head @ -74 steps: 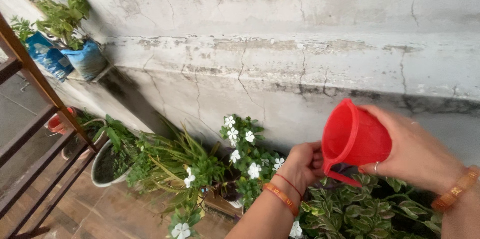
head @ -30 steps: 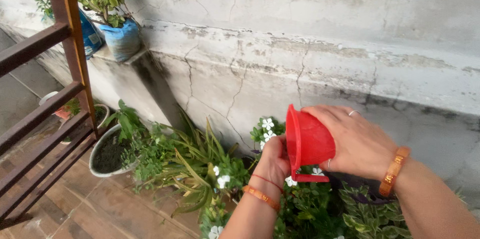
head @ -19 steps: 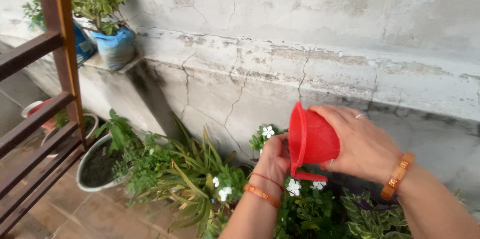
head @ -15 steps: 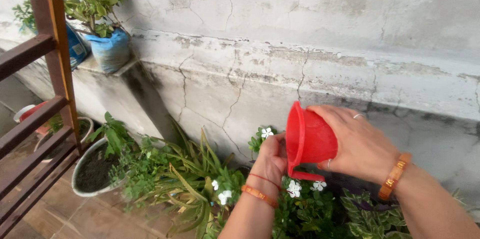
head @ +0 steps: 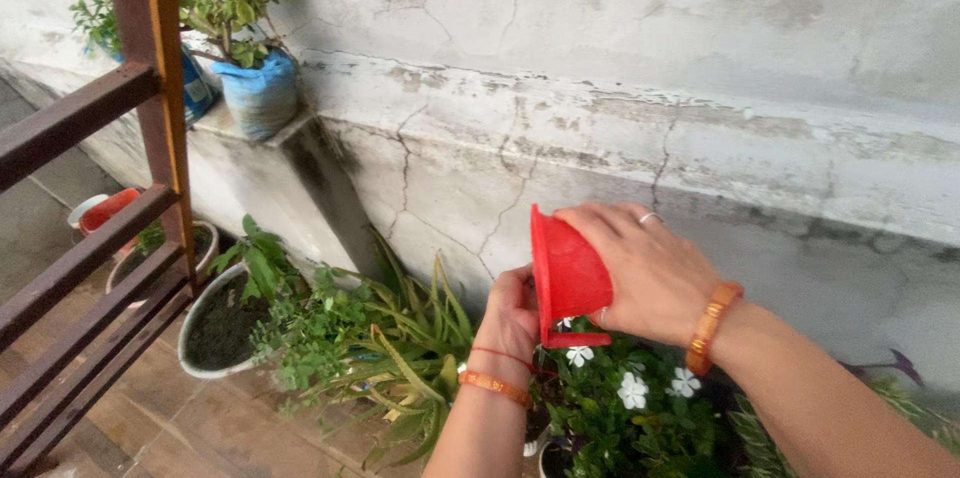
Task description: The person scoops water from a bucket using a red plastic cup and waters several potted plants on a balcony. The person moves between different plant pots, pouring water at the base of each plant.
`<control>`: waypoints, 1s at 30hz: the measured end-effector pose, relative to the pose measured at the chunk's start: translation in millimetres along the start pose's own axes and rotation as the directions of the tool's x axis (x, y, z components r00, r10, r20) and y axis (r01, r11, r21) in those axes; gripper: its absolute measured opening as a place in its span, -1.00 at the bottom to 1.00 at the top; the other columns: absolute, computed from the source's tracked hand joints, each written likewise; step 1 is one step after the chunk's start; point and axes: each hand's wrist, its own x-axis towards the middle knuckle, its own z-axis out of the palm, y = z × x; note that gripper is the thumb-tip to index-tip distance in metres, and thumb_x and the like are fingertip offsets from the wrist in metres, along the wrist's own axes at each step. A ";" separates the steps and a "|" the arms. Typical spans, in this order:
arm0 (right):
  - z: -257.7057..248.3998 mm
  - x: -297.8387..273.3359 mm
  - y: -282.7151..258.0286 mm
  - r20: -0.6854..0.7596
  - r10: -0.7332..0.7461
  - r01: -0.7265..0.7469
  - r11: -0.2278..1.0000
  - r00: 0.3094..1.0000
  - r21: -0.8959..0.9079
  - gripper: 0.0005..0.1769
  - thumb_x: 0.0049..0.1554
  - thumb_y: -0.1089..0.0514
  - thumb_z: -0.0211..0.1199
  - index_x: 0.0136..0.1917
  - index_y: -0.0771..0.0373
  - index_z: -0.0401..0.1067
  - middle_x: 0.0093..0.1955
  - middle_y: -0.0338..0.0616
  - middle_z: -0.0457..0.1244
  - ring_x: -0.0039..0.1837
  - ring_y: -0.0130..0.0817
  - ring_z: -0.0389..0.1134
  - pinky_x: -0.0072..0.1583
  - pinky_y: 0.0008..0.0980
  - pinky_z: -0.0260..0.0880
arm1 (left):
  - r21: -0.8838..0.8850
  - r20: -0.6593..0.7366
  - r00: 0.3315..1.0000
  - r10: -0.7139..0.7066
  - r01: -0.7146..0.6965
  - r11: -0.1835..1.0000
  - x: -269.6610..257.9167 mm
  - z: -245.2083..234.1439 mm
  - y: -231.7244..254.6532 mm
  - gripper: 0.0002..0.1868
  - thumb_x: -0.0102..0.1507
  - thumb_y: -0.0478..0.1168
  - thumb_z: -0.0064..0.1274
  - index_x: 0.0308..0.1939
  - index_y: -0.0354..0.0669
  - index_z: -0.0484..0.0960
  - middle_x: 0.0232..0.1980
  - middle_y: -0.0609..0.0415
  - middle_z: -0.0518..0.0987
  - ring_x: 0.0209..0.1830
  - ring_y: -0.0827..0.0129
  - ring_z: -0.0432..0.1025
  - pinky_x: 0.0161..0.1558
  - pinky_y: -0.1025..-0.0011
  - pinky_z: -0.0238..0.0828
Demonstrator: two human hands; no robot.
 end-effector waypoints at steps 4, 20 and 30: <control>4.2 15.1 -17.7 0.053 -0.006 0.008 1.000 0.999 -0.028 0.22 -0.31 0.06 0.61 0.53 -0.21 0.07 0.58 -0.38 0.04 0.53 -0.18 0.03 0.33 -0.03 0.34 | -0.013 -0.017 1.000 0.010 -0.010 1.000 2.1 -15.4 17.4 -0.66 0.38 -0.29 -0.26 0.09 -0.46 0.54 0.07 -0.28 0.62 0.00 -0.02 0.57 0.09 0.03 0.57; 15.5 39.1 -47.7 0.136 0.017 -0.002 0.994 0.991 -0.111 0.26 -0.25 0.04 0.64 0.57 -0.26 -0.02 0.62 -0.39 -0.07 0.58 -0.13 -0.08 0.29 0.08 0.36 | -0.097 -0.021 1.000 0.015 -0.017 0.995 4.3 -34.1 38.2 -0.55 0.40 -0.28 -0.44 0.19 -0.50 0.48 0.13 -0.34 0.59 0.09 -0.07 0.53 0.13 -0.03 0.55; 13.2 37.8 -52.0 0.105 -0.016 0.027 0.994 0.994 -0.101 0.24 -0.25 0.19 0.57 0.57 -0.26 0.00 0.61 -0.42 -0.04 0.57 -0.16 -0.05 0.27 0.04 0.40 | -0.113 -0.003 0.999 0.052 -0.052 0.992 -0.9 -31.8 36.9 -0.54 0.43 -0.22 -0.41 0.20 -0.41 0.51 0.08 -0.26 0.62 -0.02 0.00 0.59 -0.08 0.09 0.63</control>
